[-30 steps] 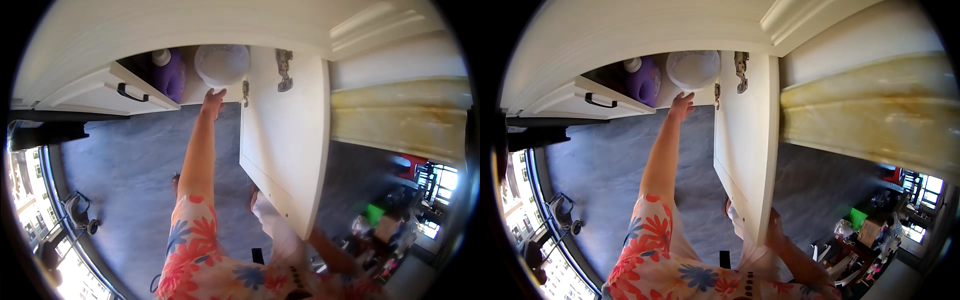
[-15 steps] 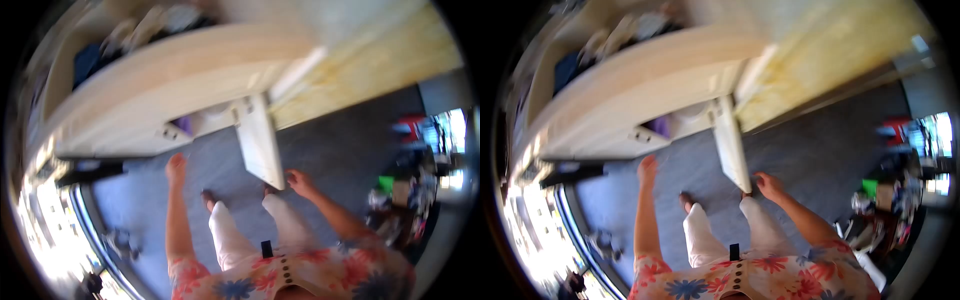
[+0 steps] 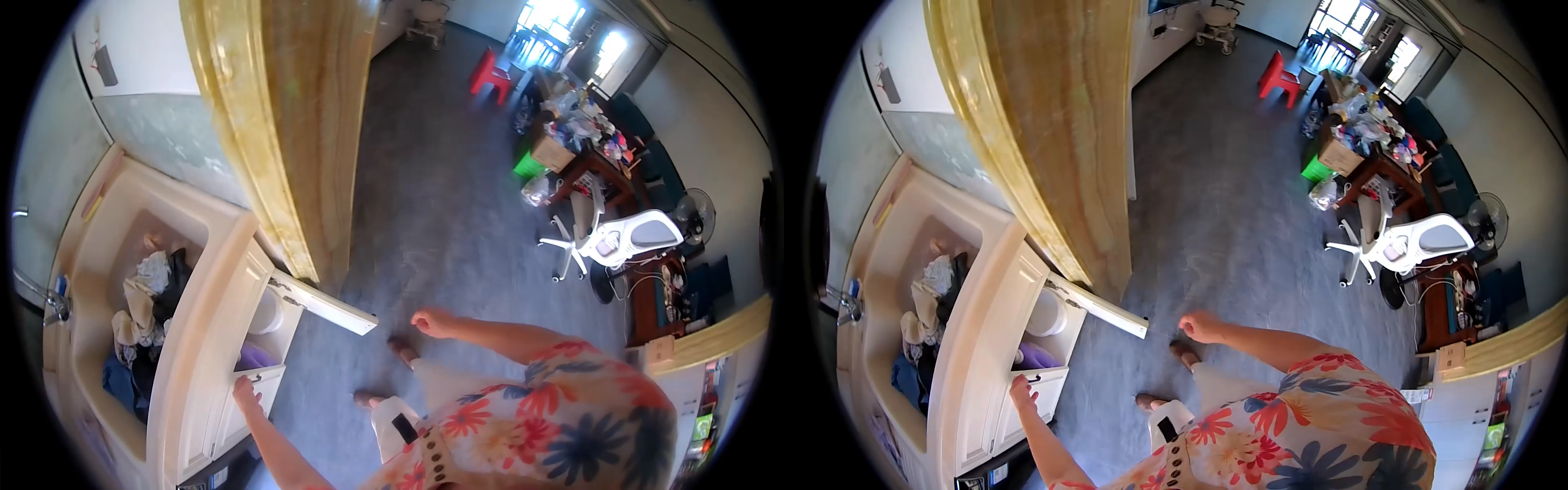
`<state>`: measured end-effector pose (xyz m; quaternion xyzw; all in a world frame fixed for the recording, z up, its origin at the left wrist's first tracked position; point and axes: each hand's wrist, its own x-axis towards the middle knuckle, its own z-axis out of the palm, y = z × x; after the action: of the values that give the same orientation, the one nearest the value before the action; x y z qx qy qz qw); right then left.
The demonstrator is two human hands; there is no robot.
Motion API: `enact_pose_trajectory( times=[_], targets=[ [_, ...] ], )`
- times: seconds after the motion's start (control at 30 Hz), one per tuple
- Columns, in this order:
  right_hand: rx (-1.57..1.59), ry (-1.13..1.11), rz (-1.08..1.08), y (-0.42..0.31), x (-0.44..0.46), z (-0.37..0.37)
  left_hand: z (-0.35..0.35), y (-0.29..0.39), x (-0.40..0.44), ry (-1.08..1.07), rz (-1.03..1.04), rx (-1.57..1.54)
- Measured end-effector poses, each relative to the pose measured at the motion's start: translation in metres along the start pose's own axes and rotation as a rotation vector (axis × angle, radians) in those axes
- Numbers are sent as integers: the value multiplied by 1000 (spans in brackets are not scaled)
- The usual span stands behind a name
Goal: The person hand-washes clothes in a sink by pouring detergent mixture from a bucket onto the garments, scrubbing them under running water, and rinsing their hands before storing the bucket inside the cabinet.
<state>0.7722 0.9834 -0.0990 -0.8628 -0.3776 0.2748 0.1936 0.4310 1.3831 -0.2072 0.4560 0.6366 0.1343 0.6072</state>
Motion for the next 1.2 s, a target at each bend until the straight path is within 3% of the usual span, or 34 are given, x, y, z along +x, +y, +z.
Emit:
enact_pose_trajectory(
  times=[0.13, 0.27, 0.3, 0.33, 0.4, 0.5, 0.73, 0.87, 0.97, 1.2],
  targets=[
    [-71, 21, 168, 33, -33, -9, -7, -17, 27, -44, -71, -49],
    [-59, -74, 210, 77, -36, 6, 4, -8, 3, 0, -107, 4],
    [-56, 5, 105, 89, -33, 14, 3, -18, 14, -14, -35, 10],
    [-15, 58, 62, 78, -34, 9, 6, -15, 16, 0, -33, -3],
    [161, -102, 216, 74, -22, 5, 17, -6, 22, 28, -29, -29],
    [186, -191, 235, 66, -19, 1, 23, -1, -3, 65, -40, -65],
    [-11, -306, 139, 47, 5, -4, 19, -31, -13, -48, -49, -177],
    [2, -382, 97, 40, 26, 5, 21, -69, -48, 13, -33, -193],
    [10, -443, 99, 19, 39, 12, 20, -98, -90, 129, 125, -96],
    [54, -538, 24, -7, 74, 22, -22, -173, -161, 265, 87, 239]
  ],
)
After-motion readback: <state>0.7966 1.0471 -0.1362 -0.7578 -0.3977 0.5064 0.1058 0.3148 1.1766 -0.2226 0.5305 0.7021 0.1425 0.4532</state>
